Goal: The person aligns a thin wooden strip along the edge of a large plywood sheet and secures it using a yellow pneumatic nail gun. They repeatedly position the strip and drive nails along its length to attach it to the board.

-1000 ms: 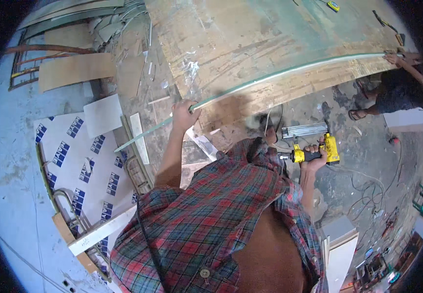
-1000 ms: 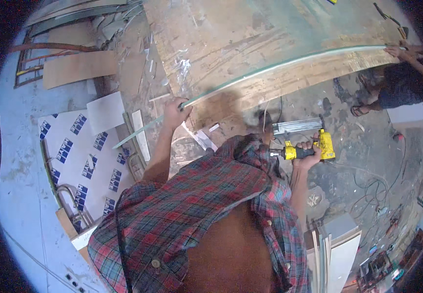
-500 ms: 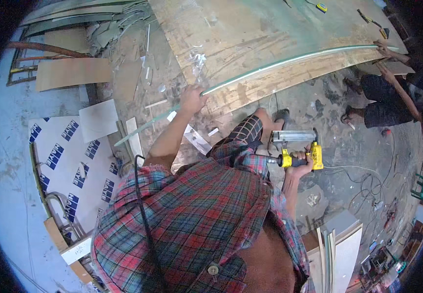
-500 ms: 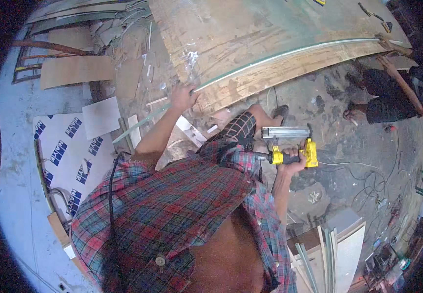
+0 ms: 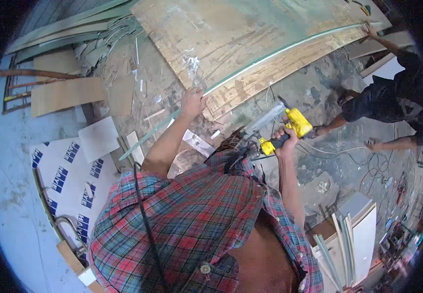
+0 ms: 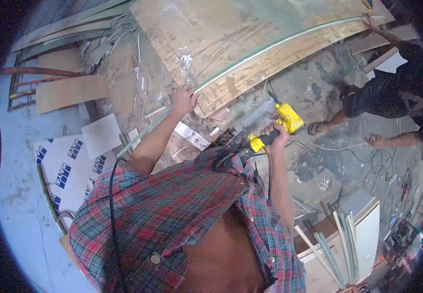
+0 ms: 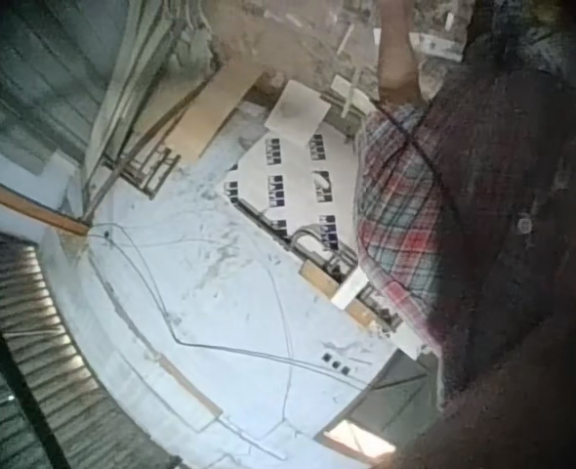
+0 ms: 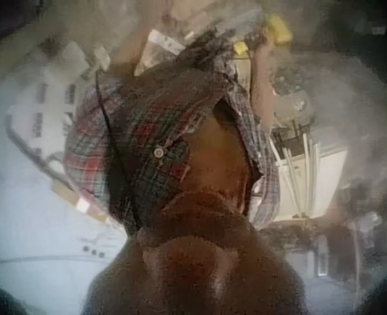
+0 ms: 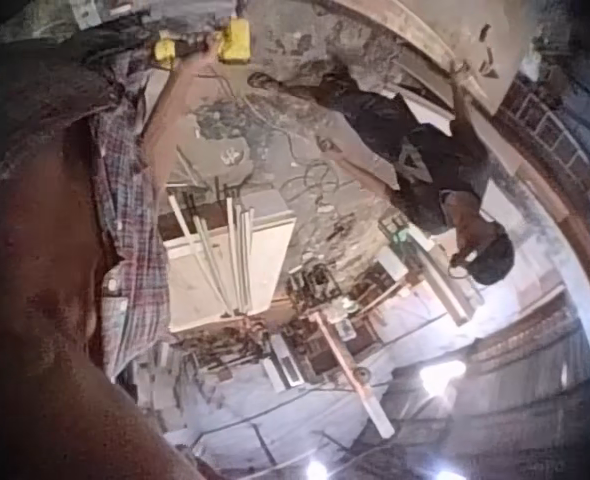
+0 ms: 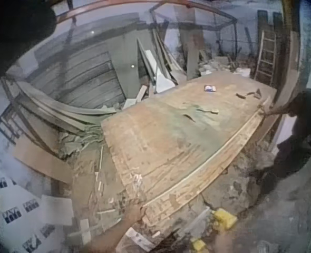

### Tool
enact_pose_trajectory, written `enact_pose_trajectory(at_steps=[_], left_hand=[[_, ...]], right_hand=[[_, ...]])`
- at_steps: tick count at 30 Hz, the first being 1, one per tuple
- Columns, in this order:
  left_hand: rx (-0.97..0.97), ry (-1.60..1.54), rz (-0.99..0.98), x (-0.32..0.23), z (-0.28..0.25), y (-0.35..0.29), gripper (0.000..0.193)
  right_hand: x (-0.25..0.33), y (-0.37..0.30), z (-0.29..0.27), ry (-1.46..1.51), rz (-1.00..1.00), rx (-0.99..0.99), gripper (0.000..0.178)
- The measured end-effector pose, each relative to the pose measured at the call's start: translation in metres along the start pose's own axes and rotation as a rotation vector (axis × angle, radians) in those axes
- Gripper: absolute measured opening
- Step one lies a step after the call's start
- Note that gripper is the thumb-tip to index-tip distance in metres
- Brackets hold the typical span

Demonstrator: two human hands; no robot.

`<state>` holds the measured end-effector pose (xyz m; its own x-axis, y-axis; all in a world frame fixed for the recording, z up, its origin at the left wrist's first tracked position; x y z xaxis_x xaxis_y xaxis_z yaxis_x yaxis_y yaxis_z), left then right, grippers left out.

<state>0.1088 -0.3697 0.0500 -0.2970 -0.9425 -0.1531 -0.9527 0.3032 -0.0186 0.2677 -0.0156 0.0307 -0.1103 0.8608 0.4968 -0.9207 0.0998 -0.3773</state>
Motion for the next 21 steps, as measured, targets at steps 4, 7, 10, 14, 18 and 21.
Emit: enact_pose_trajectory(at_steps=[4,7,10,14,18,21], left_hand=[[0.065,0.046,0.045,0.004,-0.006,0.007,0.033],[0.176,0.074,0.059,0.008,-0.010,0.009,0.033],[0.272,0.034,0.089,0.014,-0.010,0.027,0.031],[0.363,-0.043,0.124,0.018,-0.007,0.028,0.029],[0.384,0.004,0.167,0.032,0.002,0.038,0.029],[0.388,0.015,0.208,0.036,0.008,0.042,0.028]], right_hand=[[-0.049,0.017,0.023,-0.095,0.127,0.043,0.043],[-0.099,0.023,0.041,-0.097,0.228,0.045,0.038],[-0.137,0.036,0.058,-0.045,0.242,-0.017,0.033],[-0.171,0.043,0.074,0.115,0.284,-0.057,0.031],[-0.181,0.049,0.093,0.171,0.297,-0.002,0.036],[-0.190,0.048,0.095,0.189,0.258,-0.036,0.037]])
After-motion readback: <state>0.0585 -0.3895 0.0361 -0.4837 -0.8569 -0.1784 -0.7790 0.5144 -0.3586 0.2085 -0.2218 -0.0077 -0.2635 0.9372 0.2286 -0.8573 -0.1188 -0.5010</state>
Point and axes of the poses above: each hand's wrist, its own y-axis towards the middle knuckle, its own z-axis out of the palm, x = y × z, the point moved 3 cm from there along y, towards the middle knuckle, and after that the axes turned 6 degrees about x, right-handed, at the moved point
